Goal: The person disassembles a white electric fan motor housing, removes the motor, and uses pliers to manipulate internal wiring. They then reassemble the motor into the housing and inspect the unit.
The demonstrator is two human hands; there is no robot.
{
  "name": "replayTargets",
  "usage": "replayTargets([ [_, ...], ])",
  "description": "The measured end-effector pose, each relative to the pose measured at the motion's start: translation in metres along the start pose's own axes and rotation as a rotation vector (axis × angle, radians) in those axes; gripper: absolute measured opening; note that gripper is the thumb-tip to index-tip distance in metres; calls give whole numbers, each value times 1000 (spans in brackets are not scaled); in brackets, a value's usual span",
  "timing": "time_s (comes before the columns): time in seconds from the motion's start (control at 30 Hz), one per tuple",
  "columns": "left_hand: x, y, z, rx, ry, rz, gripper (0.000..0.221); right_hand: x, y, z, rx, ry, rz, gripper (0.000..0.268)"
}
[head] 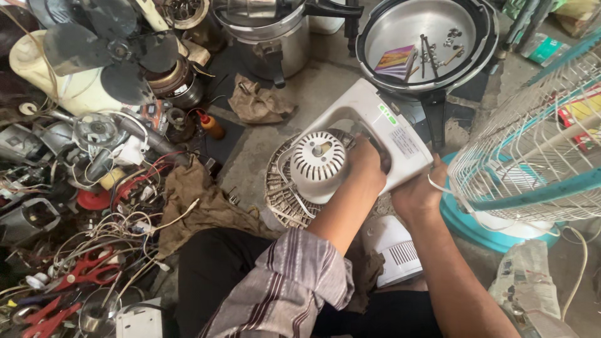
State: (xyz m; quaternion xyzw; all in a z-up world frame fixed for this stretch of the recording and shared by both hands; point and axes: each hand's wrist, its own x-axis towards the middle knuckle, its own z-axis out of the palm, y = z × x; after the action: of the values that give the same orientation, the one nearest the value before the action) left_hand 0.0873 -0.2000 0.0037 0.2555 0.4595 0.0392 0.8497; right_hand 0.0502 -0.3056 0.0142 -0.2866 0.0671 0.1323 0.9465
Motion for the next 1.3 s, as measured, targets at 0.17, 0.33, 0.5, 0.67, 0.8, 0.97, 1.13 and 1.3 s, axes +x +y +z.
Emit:
replayTargets([
  [0.17, 30, -16, -5, -205, -119, 75, 24, 2, 1, -2, -5, -53, -11, 64],
  [0.33, 5, -17, -2, -93, -138, 228, 57, 1, 1, 0, 15, -24, 17, 65],
  [0.5, -13, -13, -8, 121, -187, 349, 77, 1, 1, 1, 30, -9, 23, 64],
  [0.67, -3, -23, -10, 237, -157, 455, 79, -1, 2, -2, 28, -54, 10, 65],
  [0.8, -9, -24, -9, 264, -112, 478, 73, 0, 2, -3, 33, -51, 18, 64],
  [0.97, -10, -22, -8, 192, -156, 429, 74, -1, 0, -2, -10, -25, 44, 65],
  [1.13, -15, -21, -10, 261, -162, 480, 74, -6, -1, -1, -18, -58, 23, 65],
  [1.3, -28, -13, -10, 265, -172, 478, 75, -14, 3, 6, -39, -26, -25, 72],
])
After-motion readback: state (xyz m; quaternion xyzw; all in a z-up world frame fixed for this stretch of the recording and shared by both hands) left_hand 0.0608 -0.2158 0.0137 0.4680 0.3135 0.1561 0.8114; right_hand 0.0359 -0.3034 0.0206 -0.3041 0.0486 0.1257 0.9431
